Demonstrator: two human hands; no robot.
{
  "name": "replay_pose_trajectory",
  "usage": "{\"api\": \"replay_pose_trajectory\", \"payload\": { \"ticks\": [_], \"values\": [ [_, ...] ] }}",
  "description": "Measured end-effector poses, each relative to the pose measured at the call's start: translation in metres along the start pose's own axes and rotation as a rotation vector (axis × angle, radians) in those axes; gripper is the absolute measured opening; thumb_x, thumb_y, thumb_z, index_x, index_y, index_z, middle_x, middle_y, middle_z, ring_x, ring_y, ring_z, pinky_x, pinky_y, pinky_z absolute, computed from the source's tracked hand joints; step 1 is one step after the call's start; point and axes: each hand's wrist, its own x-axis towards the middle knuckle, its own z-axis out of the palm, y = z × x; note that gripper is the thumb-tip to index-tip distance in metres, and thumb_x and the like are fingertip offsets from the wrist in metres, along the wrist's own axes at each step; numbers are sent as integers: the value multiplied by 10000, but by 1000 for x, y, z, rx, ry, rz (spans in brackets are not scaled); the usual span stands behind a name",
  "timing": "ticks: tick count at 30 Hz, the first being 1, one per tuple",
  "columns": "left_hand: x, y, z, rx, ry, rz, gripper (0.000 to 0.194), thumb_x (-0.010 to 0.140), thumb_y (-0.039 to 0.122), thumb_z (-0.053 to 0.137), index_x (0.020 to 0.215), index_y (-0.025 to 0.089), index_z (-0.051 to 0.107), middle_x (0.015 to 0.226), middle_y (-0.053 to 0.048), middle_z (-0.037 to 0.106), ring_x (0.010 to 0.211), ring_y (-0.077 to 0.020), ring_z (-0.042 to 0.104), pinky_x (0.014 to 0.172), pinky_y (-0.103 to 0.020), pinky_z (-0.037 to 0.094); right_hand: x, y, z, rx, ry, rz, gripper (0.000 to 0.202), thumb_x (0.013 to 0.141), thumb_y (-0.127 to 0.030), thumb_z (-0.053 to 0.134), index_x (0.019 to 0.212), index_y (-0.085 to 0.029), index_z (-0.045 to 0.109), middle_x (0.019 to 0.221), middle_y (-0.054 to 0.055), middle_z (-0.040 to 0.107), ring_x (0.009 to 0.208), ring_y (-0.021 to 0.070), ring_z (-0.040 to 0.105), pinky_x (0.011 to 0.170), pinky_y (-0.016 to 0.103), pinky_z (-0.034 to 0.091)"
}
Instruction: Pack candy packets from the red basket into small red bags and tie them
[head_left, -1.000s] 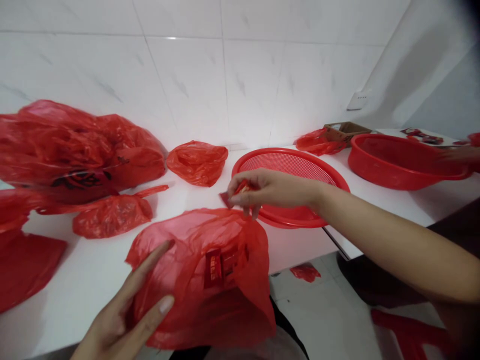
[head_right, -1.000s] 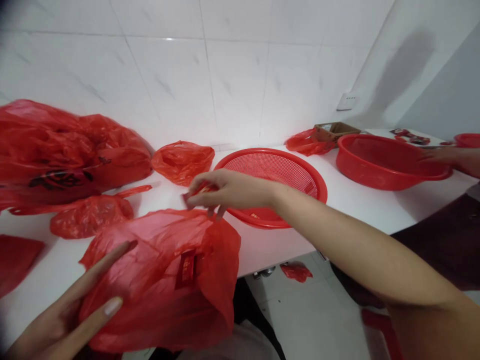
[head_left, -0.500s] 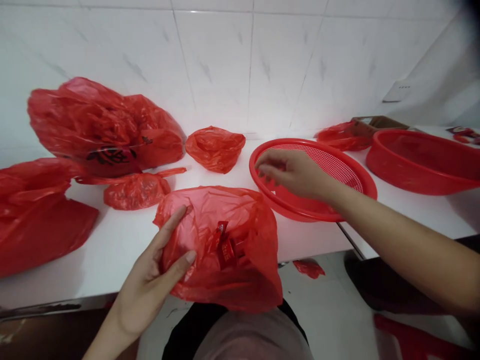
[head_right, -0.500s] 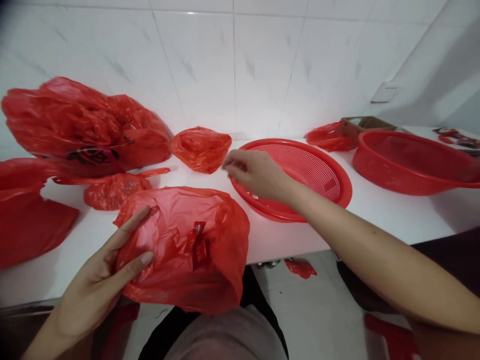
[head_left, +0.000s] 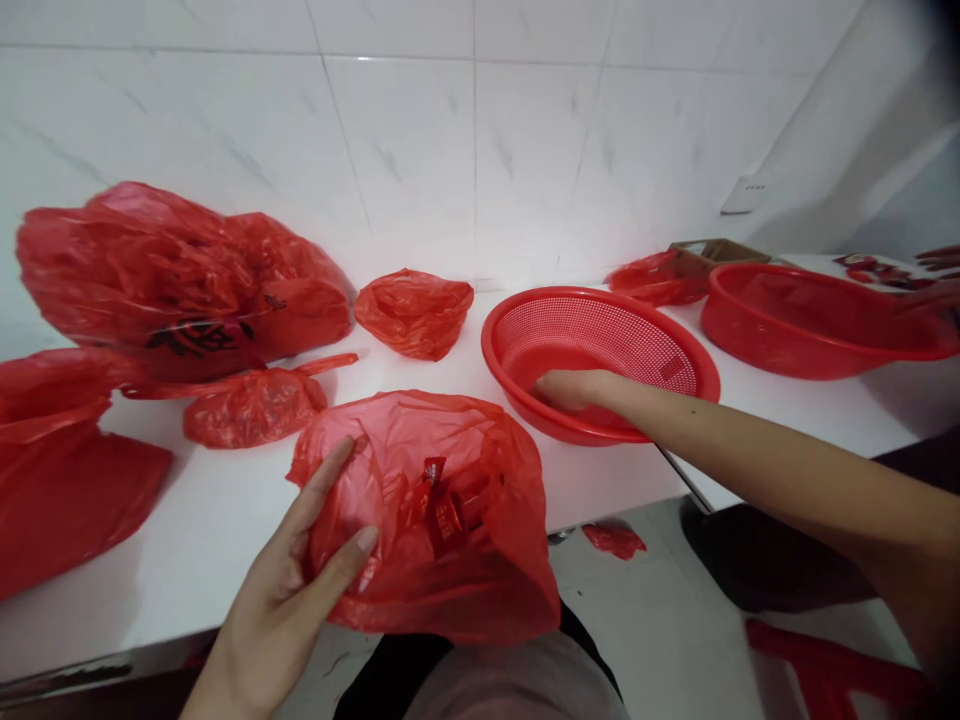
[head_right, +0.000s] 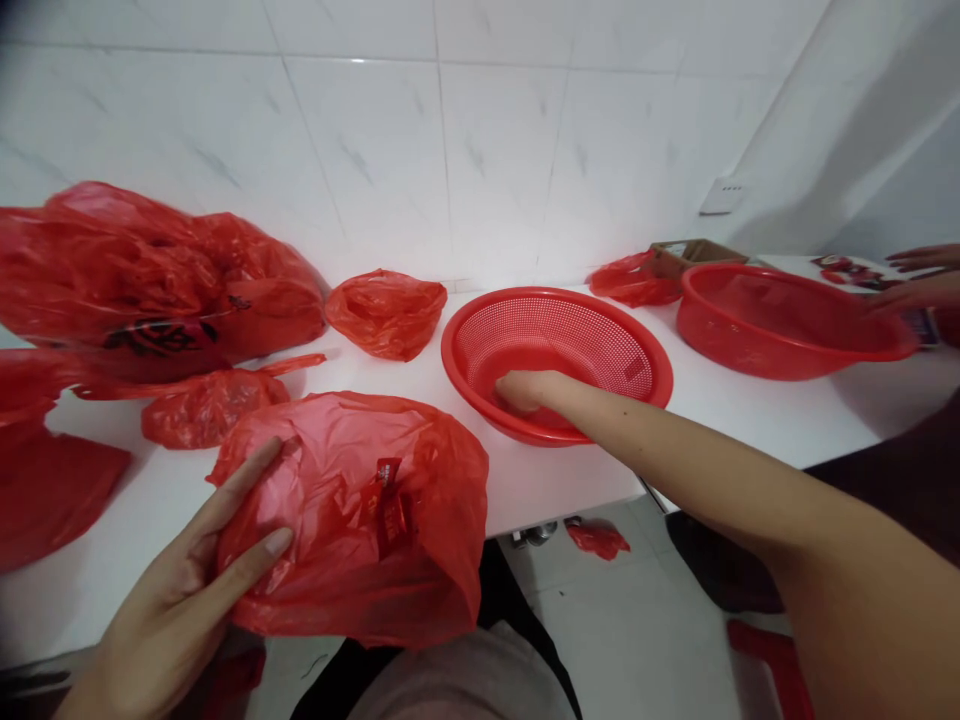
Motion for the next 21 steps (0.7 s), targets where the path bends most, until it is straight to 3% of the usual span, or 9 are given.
{"api": "replay_pose_trajectory", "payload": {
  "ticks": [3,5,6,9,11,14,16,19,21],
  "values": [
    [0,2,0,-9,-5,-12,659,834,445,618,1442,406,366,1557,61,331,1468,-242,169,1199,-472,114,12,-28,-28,-36,-147,-2,198,829,-238,521,645,-198,584,702,21,630,599,93,567,559,244,467],
    [1,6,3,-40,0,-7,674,828,440,628,1449,369,373,1556,27,338,1466,-258,173,1194,-487,116,9,-62,-40,52,-57,-29,22,812,-230,555,802,-223,573,821,22,651,669,132,592,567,270,489],
    [2,9,5,-56,-1,-7,680,827,436,632,1451,352,377,1556,12,341,1463,-266,180,1191,-491,124,3,-83,-42,138,-25,-54,44,834,-246,537,867,-226,558,870,22,651,699,137,605,587,275,501],
    [6,16,11,-89,-19,-3,677,838,422,624,1459,338,366,1562,-7,329,1448,-278,231,1179,-487,191,-23,-138,-25,265,-84,-275,59,869,-258,513,913,-237,546,940,21,643,803,154,612,694,292,522],
    [9,19,12,-70,-22,21,666,852,411,607,1464,354,349,1565,4,321,1443,-264,251,1174,-462,222,-42,-158,-2,120,-152,-384,123,875,-186,486,947,-242,568,1017,49,633,873,188,604,727,320,513],
    [11,18,2,49,-16,86,703,854,411,594,1488,353,293,1559,7,335,1440,-245,264,1166,-425,244,-60,-155,27,-192,-231,-448,261,808,-73,509,974,-243,618,1054,105,640,917,277,598,742,402,485],
    [11,17,-13,198,-37,125,738,834,444,601,1494,333,290,1550,2,355,1427,-265,293,1150,-417,271,-67,-141,32,-340,-270,-471,232,761,-57,567,885,-234,648,880,109,672,812,296,610,790,462,453],
    [11,15,-41,453,-30,86,696,840,512,553,1477,326,341,1410,0,542,1256,-287,528,1022,-367,441,-71,-123,17,-578,-386,-510,103,797,-121,604,787,-209,657,642,67,639,591,233,578,783,467,429],
    [13,14,-61,593,25,31,642,857,521,523,1452,323,388,1157,13,684,939,-221,684,784,-260,547,-69,-120,-3,-648,-452,-581,184,903,-204,524,780,-200,661,625,44,633,533,184,544,752,431,424]
  ]
}}
